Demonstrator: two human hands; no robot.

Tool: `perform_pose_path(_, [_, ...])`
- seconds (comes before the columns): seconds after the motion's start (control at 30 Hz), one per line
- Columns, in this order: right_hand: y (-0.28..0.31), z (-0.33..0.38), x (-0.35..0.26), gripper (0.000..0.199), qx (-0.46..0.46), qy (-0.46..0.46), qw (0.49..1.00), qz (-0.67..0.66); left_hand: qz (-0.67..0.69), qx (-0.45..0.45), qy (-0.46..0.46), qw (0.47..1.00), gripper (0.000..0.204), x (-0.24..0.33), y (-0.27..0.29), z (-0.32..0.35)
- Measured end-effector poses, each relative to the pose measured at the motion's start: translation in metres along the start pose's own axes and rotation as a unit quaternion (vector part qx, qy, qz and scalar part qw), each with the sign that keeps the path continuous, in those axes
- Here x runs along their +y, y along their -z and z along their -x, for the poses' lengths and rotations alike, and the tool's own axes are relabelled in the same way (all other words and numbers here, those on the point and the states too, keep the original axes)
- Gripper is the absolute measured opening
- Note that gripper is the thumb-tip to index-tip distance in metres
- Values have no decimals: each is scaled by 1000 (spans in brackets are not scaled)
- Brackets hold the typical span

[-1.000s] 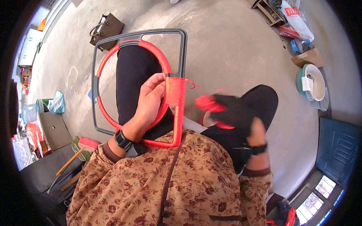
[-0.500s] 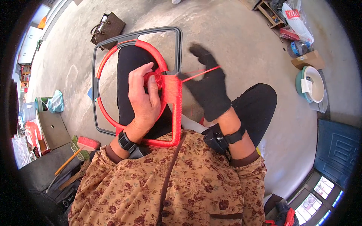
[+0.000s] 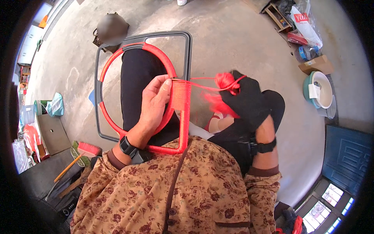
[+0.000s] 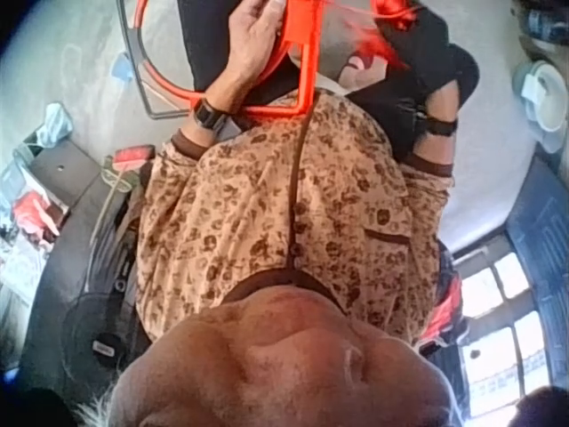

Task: The recorder is wrapping a red cord around a circular red and black frame, likely for furniture manufacturing.

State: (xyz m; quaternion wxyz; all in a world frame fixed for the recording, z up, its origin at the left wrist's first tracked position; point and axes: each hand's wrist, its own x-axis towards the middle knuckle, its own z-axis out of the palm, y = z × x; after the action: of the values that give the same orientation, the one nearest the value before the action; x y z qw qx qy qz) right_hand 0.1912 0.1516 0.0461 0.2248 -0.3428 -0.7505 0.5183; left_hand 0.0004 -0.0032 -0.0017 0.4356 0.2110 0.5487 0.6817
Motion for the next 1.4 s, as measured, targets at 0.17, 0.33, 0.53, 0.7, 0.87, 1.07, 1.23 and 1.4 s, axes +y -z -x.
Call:
perform_pose_path(0.17, [143,34,105,24,158,-34,987,-1,33,-18,20,999,17,-5,0,-5])
perform_pose_path(0.33, [159,43,106,21,295,-72,867,-396,114,-1,53,992,16,-2,-2,-6])
perform_pose_path(0.53, [42,37,111,28,58,-126,923,-358,107,-4,73,992,14,-3,-6,-7])
perform_pose_path(0.7, [-68,-9,39,26,-125,-264,872,-393,118,-4,80,990,14,-5,-9,-8])
perform_pose_path(0.87, [-57,-4,36,20,34,-205,813,-544,121,-1,87,989,14,1,-6,-7])
perform_pose_path(1.07, [-63,-14,33,16,46,-157,753,-637,131,-33,119,984,21,-4,-3,-10])
perform_pose_path(1.23, [-59,-13,61,17,-24,-136,759,-636,169,-59,142,974,20,5,-8,-12])
perform_pose_path(1.4, [-63,-5,63,23,8,-180,828,-531,149,-56,151,976,17,-9,-5,-12])
